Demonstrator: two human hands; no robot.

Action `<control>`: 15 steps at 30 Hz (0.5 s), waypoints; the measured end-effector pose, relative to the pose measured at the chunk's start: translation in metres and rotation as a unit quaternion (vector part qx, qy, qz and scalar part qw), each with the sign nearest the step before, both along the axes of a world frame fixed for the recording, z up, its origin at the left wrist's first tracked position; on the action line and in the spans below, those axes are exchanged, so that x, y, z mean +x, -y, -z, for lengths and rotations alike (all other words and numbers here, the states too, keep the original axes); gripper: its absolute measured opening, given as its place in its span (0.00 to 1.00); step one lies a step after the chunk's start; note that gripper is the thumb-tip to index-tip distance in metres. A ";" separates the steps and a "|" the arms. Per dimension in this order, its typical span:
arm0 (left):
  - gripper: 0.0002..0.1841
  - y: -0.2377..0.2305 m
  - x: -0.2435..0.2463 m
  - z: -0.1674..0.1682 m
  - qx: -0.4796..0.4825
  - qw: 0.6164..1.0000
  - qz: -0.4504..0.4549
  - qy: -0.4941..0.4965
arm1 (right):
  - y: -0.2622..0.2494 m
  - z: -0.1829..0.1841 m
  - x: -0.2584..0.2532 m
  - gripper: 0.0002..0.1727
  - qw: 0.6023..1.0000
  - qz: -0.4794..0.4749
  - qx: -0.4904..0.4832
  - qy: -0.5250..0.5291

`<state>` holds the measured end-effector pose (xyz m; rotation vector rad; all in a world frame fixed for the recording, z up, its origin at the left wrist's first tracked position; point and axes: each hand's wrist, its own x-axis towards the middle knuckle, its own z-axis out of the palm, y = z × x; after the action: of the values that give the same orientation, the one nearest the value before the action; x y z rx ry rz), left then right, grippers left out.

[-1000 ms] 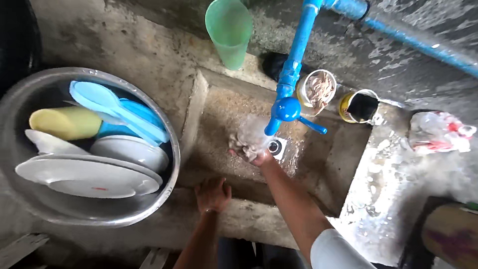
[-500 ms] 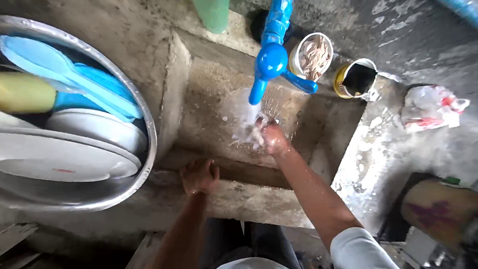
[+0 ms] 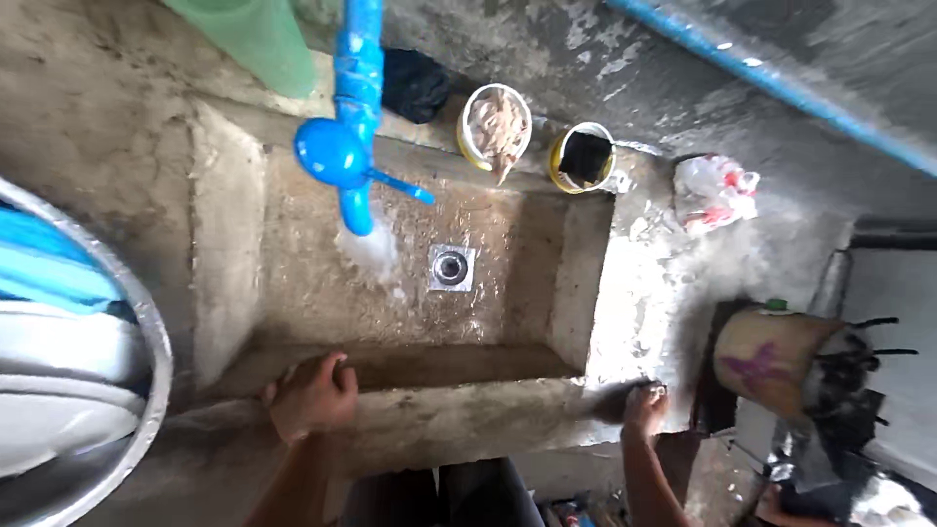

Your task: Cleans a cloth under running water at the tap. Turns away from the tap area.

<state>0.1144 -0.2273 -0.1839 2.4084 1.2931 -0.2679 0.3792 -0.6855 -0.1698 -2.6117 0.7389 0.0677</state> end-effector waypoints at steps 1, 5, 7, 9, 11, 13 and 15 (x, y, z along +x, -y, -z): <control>0.21 0.000 0.001 -0.001 -0.001 1.000 0.003 -0.002 | 0.001 0.014 0.007 0.35 0.996 -0.002 -0.083 -0.023; 0.23 -0.001 -0.004 0.005 0.004 1.000 0.011 -0.013 | -0.075 0.022 0.045 0.31 0.988 -0.109 -0.111 0.011; 0.23 0.002 -0.004 0.004 0.012 1.000 0.009 -0.011 | -0.116 0.023 0.034 0.30 0.970 -0.238 -0.047 0.029; 0.23 0.001 -0.003 0.003 0.016 1.000 0.006 -0.009 | -0.146 0.025 0.023 0.26 0.940 -0.329 0.048 0.071; 0.24 0.000 -0.003 0.003 0.020 1.000 0.008 -0.004 | -0.157 0.012 0.025 0.23 0.920 -0.345 0.154 0.108; 0.25 0.000 -0.003 0.004 0.023 1.000 0.012 0.000 | -0.136 -0.005 0.036 0.24 0.940 -0.239 0.204 0.133; 0.25 0.001 -0.006 0.007 0.030 0.999 0.016 0.008 | -0.093 -0.012 0.051 0.27 0.975 -0.080 0.159 0.133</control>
<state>0.1089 -0.2284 -0.1909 2.4786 1.2744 -0.2204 0.4299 -0.5928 -0.1577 -2.3062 0.3868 -0.1076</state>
